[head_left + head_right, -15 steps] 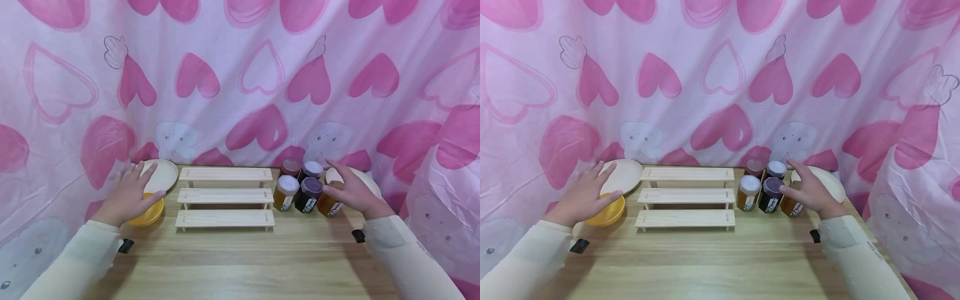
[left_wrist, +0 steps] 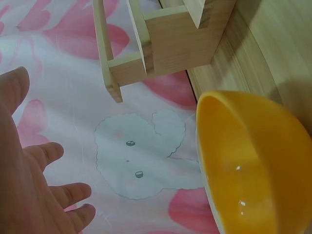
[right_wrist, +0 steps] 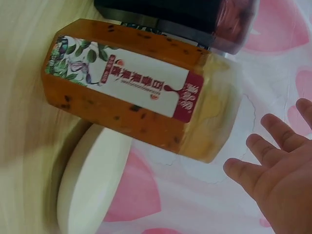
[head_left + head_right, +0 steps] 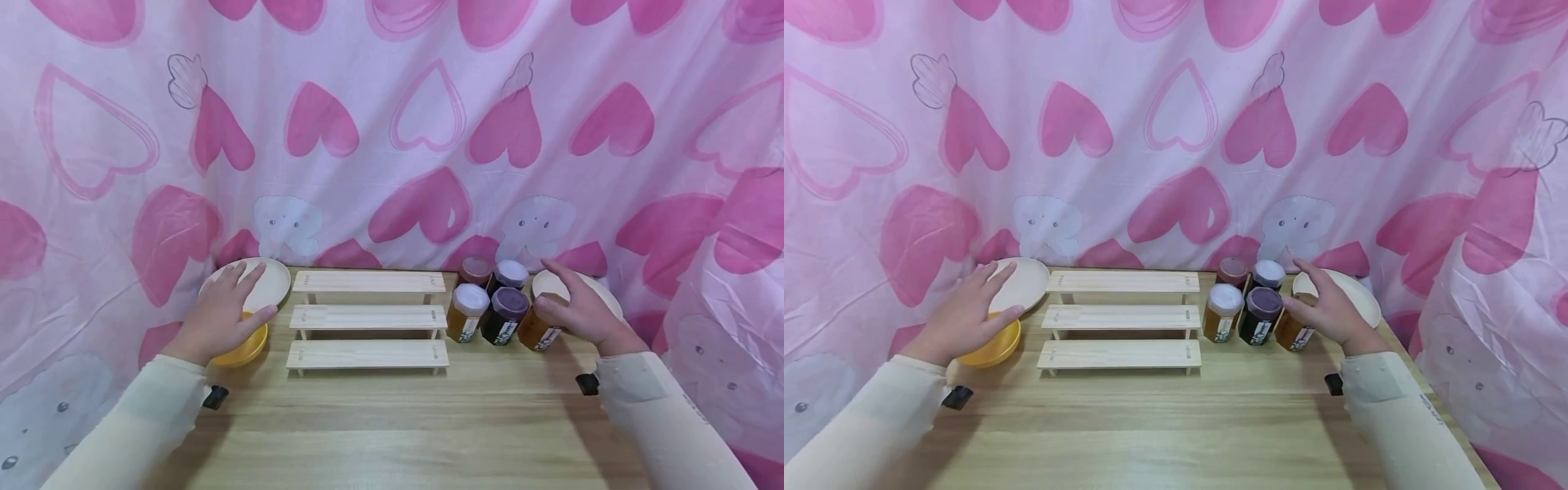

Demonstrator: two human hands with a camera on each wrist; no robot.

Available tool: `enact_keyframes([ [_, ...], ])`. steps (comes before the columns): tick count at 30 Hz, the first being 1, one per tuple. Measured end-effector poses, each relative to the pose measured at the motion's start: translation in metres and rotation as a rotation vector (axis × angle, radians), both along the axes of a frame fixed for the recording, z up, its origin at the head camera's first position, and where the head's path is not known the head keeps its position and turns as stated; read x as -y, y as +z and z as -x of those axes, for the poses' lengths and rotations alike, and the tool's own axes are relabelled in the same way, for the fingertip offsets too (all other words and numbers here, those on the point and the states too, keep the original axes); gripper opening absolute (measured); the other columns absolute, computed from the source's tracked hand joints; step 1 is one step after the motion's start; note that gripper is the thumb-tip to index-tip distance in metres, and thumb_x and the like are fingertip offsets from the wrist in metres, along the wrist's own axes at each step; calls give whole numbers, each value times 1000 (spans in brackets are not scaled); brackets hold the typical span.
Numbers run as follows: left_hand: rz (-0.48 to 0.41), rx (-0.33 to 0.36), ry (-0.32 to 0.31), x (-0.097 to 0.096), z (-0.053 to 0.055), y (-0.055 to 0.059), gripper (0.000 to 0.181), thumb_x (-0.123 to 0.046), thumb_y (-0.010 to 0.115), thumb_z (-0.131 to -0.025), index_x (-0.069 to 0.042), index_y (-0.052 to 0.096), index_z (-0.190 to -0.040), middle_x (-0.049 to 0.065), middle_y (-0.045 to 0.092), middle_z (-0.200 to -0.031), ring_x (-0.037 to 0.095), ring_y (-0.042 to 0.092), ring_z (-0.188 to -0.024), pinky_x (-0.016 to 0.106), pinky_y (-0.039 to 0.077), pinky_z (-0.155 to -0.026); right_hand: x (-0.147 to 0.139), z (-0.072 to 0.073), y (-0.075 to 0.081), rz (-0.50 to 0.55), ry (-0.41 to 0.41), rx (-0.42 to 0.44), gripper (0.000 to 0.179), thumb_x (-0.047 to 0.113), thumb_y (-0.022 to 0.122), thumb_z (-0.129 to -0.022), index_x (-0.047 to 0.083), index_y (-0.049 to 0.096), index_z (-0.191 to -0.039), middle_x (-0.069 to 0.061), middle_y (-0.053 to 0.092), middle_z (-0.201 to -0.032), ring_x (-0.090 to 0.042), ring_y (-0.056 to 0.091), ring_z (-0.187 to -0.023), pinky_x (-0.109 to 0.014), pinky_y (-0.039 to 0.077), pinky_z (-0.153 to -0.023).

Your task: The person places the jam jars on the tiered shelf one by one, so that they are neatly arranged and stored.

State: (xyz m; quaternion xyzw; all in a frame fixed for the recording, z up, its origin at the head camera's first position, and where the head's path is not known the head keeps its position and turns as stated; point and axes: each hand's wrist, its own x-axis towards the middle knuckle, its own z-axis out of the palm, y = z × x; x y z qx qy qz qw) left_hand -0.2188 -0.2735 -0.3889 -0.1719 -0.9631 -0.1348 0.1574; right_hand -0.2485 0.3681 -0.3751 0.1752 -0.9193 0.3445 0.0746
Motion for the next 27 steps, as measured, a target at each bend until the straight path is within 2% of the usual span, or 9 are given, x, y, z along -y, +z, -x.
enact_keyframes([
  [3,-8,-19,-8,-3,2,-2,80,-49,66,-98,-3,42,-160,35,40,-158,53,35,-146,77,26,-114,-3,-1,-2,7,-24,15,86,32,71,-96,11,29,-167,-30,32,-166,-55,29,-151,-80,26,-112],
  [8,-35,3,-9,-7,4,-3,79,-47,65,-99,-6,40,-161,30,41,-159,50,36,-147,74,31,-115,-9,-3,-7,34,-55,46,85,32,69,-98,10,26,-168,-32,31,-166,-56,28,-150,-81,27,-110],
  [16,-120,31,-40,-11,11,-9,75,-43,63,-101,-7,37,-162,33,38,-160,52,36,-147,74,28,-115,-17,-6,-15,51,-107,78,82,34,68,-100,9,28,-167,-32,32,-165,-56,29,-149,-82,28,-109],
  [21,-180,45,-56,-16,13,-11,75,-40,63,-101,-5,38,-162,34,35,-162,53,34,-149,72,27,-117,-21,-8,-22,125,-117,132,82,32,66,-101,7,23,-167,-36,27,-165,-58,26,-150,-81,24,-112],
  [27,-235,80,-52,-22,17,-12,75,-39,62,-103,-5,34,-164,30,32,-166,52,30,-151,71,24,-120,-23,-12,-32,221,-125,155,84,22,69,-101,2,20,-167,-39,25,-165,-60,23,-150,-77,22,-116],
])
